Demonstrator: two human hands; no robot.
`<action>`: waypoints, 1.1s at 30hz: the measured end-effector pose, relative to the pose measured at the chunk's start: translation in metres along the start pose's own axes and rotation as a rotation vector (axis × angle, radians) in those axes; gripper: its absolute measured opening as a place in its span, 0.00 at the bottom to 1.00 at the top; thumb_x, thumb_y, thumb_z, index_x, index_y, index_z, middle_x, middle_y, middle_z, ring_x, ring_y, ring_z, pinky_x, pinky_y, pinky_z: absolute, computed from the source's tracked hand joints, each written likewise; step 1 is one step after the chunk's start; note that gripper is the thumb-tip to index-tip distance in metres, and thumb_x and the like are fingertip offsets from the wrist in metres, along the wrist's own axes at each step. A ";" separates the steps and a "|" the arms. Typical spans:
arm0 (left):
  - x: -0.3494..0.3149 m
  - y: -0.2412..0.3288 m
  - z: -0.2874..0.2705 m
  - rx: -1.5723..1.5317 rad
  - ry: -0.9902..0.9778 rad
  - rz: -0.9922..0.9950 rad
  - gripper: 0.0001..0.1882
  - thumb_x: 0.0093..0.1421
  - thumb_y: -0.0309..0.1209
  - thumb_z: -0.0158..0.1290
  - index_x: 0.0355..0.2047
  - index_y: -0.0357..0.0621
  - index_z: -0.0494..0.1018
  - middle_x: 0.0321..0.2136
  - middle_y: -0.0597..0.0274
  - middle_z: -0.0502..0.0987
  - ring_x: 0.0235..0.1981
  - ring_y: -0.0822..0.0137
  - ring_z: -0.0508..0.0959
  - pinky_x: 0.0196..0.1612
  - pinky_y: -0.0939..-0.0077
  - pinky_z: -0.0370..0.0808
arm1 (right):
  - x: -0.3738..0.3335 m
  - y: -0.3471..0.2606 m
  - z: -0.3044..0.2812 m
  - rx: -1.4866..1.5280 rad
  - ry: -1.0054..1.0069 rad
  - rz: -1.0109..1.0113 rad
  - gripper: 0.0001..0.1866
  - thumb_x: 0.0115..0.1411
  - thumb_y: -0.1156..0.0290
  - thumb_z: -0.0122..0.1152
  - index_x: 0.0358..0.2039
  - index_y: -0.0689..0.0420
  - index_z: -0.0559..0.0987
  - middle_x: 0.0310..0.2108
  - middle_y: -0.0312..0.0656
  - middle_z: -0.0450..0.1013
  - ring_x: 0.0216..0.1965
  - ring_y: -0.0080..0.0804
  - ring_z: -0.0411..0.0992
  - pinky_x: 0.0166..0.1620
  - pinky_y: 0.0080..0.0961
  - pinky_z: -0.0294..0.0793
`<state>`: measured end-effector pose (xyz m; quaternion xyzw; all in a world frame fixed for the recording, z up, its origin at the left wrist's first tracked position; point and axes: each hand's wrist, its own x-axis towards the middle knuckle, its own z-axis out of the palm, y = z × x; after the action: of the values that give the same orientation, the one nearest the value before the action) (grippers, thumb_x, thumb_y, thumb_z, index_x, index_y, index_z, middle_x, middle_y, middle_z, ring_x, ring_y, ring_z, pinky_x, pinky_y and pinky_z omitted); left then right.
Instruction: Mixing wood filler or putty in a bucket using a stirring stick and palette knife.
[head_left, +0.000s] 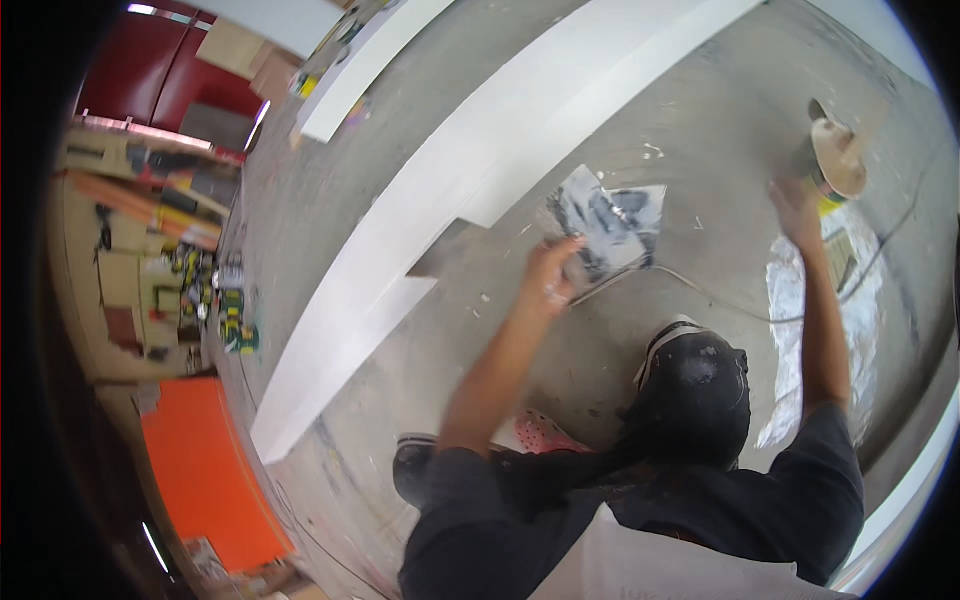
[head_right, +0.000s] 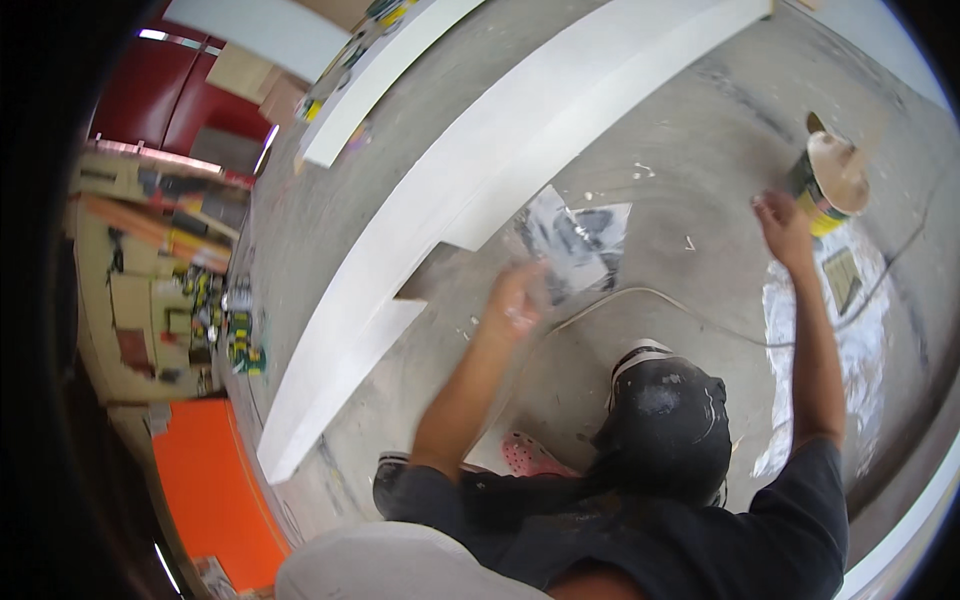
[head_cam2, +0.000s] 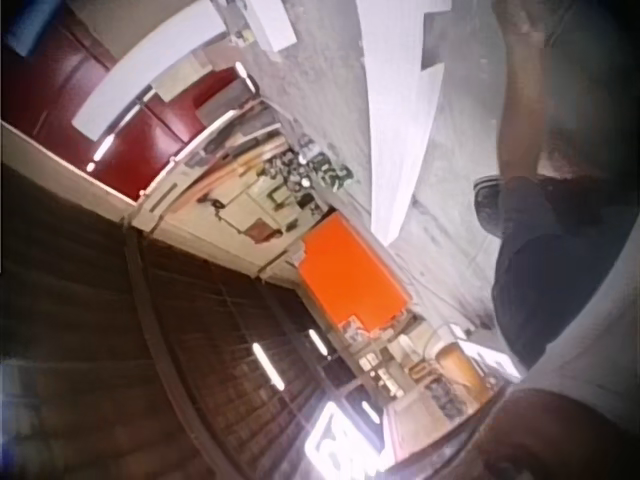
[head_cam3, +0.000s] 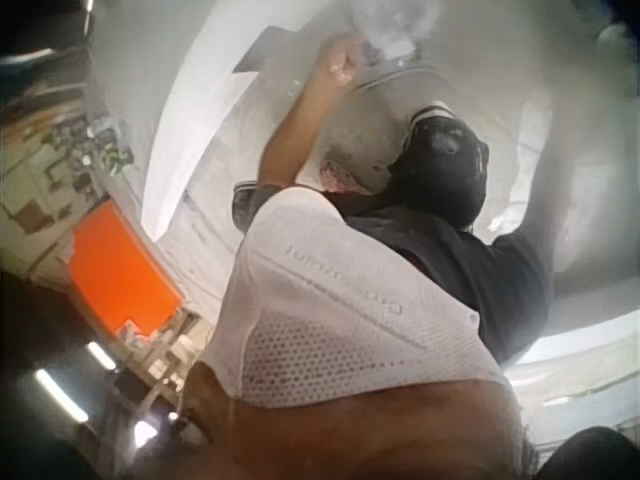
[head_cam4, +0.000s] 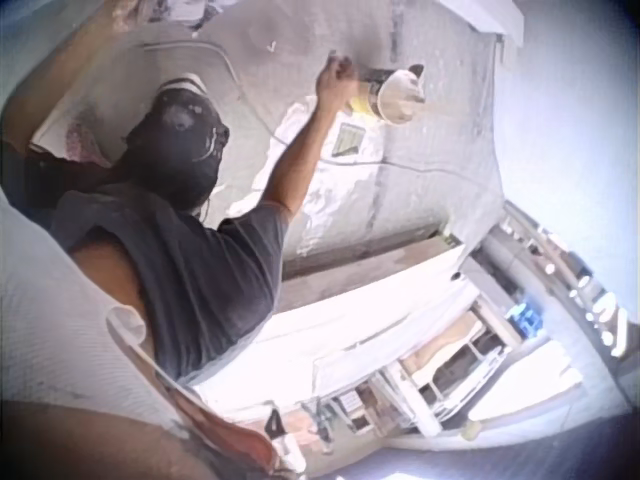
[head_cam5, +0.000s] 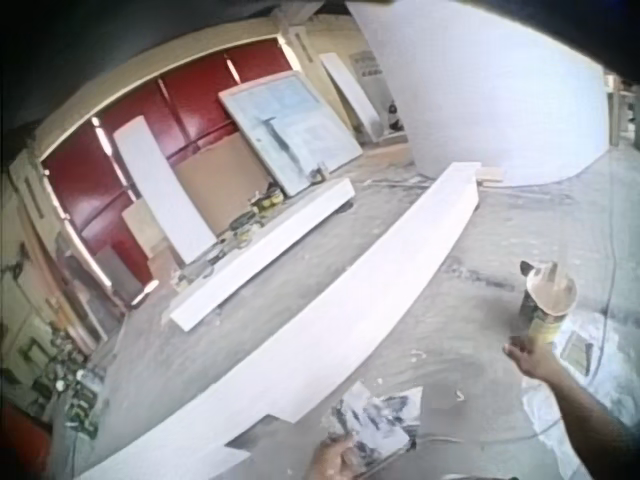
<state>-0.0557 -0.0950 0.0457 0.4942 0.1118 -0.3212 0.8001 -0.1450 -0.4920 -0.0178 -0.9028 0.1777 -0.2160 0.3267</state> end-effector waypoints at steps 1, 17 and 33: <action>0.002 0.016 -0.016 0.151 0.036 -0.009 0.13 0.50 0.28 0.54 0.36 0.37 0.69 0.31 0.60 0.74 0.30 0.65 0.76 0.35 0.71 0.75 | 0.024 0.033 -0.012 -0.243 -0.023 0.022 0.20 0.56 0.57 0.54 0.42 0.59 0.72 0.35 0.47 0.74 0.36 0.39 0.73 0.38 0.34 0.71; -0.296 0.073 -0.250 -0.056 0.983 0.469 0.16 0.52 0.25 0.51 0.41 0.31 0.67 0.36 0.55 0.74 0.38 0.62 0.76 0.44 0.67 0.74 | 0.204 0.196 0.030 -0.965 -0.247 0.022 0.23 0.50 0.71 0.49 0.49 0.58 0.67 0.42 0.50 0.72 0.43 0.47 0.71 0.47 0.44 0.68; -0.302 -0.054 -0.338 -0.510 1.127 0.311 0.08 0.52 0.30 0.51 0.34 0.46 0.70 0.27 0.65 0.75 0.29 0.68 0.76 0.29 0.73 0.73 | 0.104 0.040 0.078 -1.276 -0.286 0.143 0.21 0.59 0.52 0.41 0.40 0.57 0.70 0.33 0.52 0.74 0.35 0.50 0.73 0.36 0.47 0.71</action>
<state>-0.2746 0.3020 -0.0072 0.3919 0.5155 0.1448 0.7481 -0.0255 -0.5291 -0.0701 -0.9251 0.2851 0.0763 -0.2390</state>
